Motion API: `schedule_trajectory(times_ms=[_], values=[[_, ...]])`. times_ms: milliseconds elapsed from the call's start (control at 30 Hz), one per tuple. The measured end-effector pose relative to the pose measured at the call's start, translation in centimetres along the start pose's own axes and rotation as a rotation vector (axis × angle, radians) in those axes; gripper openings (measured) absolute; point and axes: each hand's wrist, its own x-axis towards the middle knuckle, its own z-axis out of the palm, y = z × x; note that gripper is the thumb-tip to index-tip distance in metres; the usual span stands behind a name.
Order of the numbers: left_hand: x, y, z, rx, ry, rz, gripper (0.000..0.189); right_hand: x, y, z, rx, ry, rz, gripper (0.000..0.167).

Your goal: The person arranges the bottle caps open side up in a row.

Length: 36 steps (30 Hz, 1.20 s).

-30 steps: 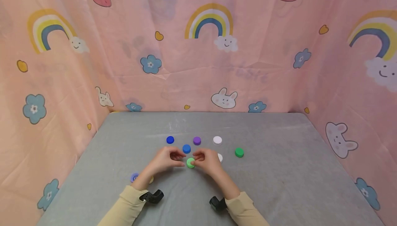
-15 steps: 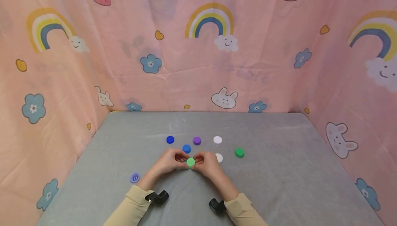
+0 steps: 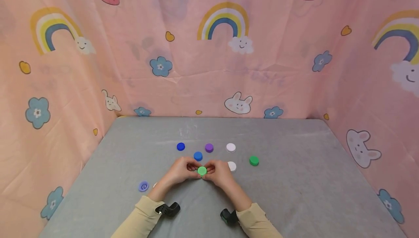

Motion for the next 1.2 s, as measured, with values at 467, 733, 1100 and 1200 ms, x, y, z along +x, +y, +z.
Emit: schedule_trajectory(times_ms=[467, 733, 1100, 1200], values=[[-0.2, -0.1, -0.4, -0.036, -0.004, 0.027, 0.025, -0.1, -0.5, -0.1, 0.014, -0.017, 0.001, 0.030], [-0.7, 0.1, -0.8, -0.083, -0.017, 0.025, 0.025, -0.3, -0.7, -0.2, 0.050, -0.039, -0.042, 0.030], [-1.5, 0.2, -1.6, -0.134, -0.027, 0.050, 0.026, -0.5, -1.2, -0.3, 0.078, -0.077, -0.074, 0.030], [-1.8, 0.3, -1.9, -0.128, -0.029, 0.043, 0.025, -0.5, -1.4, -0.2, 0.083, -0.083, -0.065, 0.029]])
